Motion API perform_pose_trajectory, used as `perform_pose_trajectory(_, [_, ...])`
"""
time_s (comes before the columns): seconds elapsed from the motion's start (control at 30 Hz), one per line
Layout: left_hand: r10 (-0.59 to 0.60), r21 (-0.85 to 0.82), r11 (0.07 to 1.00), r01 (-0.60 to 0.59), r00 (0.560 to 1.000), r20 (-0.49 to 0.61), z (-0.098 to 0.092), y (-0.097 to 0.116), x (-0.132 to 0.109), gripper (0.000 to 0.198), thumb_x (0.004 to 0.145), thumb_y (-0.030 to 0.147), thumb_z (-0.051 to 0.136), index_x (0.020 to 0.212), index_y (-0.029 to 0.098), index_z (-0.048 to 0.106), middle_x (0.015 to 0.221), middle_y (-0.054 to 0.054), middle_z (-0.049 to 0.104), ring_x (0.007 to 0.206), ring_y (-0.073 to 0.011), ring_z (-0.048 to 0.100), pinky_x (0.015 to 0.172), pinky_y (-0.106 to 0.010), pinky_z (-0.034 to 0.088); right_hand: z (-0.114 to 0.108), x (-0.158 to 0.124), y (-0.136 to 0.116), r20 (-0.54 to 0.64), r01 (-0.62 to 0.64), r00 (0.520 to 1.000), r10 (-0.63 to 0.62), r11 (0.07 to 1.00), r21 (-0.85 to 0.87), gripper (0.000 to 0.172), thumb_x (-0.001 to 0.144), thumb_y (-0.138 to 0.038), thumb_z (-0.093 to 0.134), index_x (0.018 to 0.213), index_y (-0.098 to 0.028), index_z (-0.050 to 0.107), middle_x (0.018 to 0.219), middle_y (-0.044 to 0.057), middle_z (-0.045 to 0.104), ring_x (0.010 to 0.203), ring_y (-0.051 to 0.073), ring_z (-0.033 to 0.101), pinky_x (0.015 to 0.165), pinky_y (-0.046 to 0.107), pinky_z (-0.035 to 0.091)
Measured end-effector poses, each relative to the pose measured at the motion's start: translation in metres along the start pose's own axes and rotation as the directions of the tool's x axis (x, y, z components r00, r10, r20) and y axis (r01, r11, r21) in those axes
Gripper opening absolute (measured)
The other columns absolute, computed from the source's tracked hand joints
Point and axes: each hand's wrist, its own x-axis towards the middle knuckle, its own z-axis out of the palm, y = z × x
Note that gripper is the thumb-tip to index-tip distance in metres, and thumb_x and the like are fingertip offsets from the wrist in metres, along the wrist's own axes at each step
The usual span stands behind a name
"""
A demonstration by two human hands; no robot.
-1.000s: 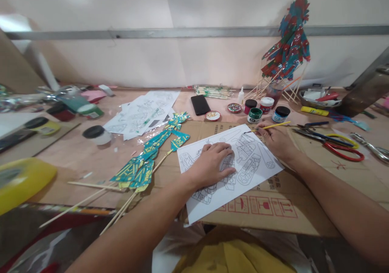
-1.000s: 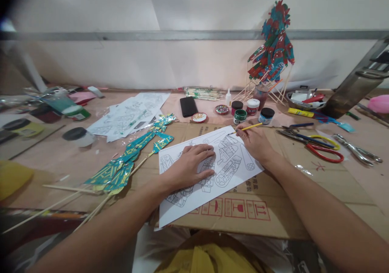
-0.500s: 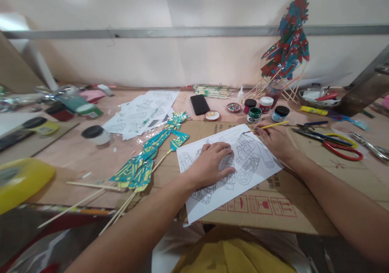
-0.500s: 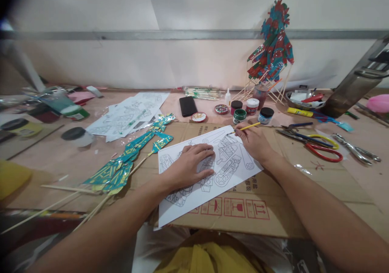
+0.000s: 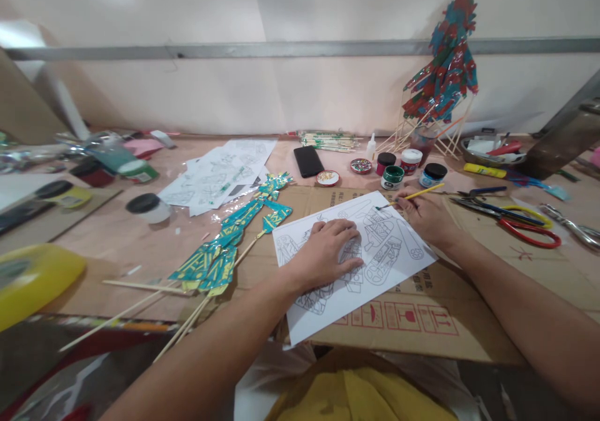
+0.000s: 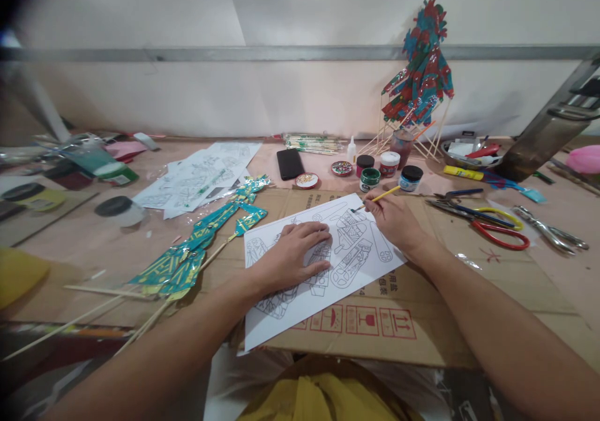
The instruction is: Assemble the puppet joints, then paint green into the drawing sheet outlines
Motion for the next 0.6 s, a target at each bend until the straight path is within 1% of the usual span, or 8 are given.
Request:
perform_pose_trajectory(0.1, [-0.003,0.002,1.000,0.003,1.000,-0.002,0.0002,-0.0001,-0.0001,0.046,0.088,0.046,0.062,0.128,0.023,0.058,0.144,-0.010,0.052,0.136,-0.0281,0.043,0.113,-0.048,0.028,-0.0015,0.0013,-0.0028,-0.011,0.008,1.000,-0.008,1.000,0.001,0.028,0.094,-0.037,0.041,0.082,-0.026,0.064,0.085,0.009,0.070,0.082,0.026,0.064,0.076,0.041,0.050])
perform_pose_trajectory(0.27, [-0.012,-0.009,1.000,0.012,1.000,0.002,0.0004,0.0004,0.0001,0.047,0.088,0.047,0.062,0.128,0.024,0.058,0.143,-0.009,0.053,0.136,-0.0290,0.042,0.113,-0.049,0.028,0.0007,0.0037,-0.0053,-0.025,0.030,0.999,-0.029,0.998,0.049,0.026,0.094,-0.036,0.042,0.084,-0.026,0.065,0.089,0.008,0.072,0.089,0.026,0.065,0.081,0.041,0.050])
perform_pose_trajectory(0.4, [-0.011,-0.010,1.000,0.011,1.000,0.005,0.0003,0.0006,0.0000,0.047,0.088,0.048,0.061,0.129,0.025,0.058,0.143,-0.009,0.053,0.137,-0.0289,0.042,0.113,-0.050,0.028,0.0045,0.0043,-0.0052,-0.024,0.029,0.999,-0.028,0.997,0.071,0.024,0.094,-0.035,0.044,0.085,-0.025,0.064,0.090,0.008,0.072,0.087,0.025,0.065,0.082,0.041,0.050])
perform_pose_trajectory(0.6, [-0.007,0.007,1.000,0.007,1.000,0.002,0.0005,0.0006,-0.0003,0.047,0.089,0.047,0.061,0.129,0.023,0.057,0.143,-0.009,0.053,0.136,-0.0286,0.043,0.113,-0.050,0.027,0.0060,0.0047,-0.0032,-0.006,0.016,1.000,-0.016,0.997,0.071,0.026,0.094,-0.037,0.042,0.086,-0.024,0.063,0.089,0.007,0.072,0.085,0.025,0.064,0.082,0.040,0.050])
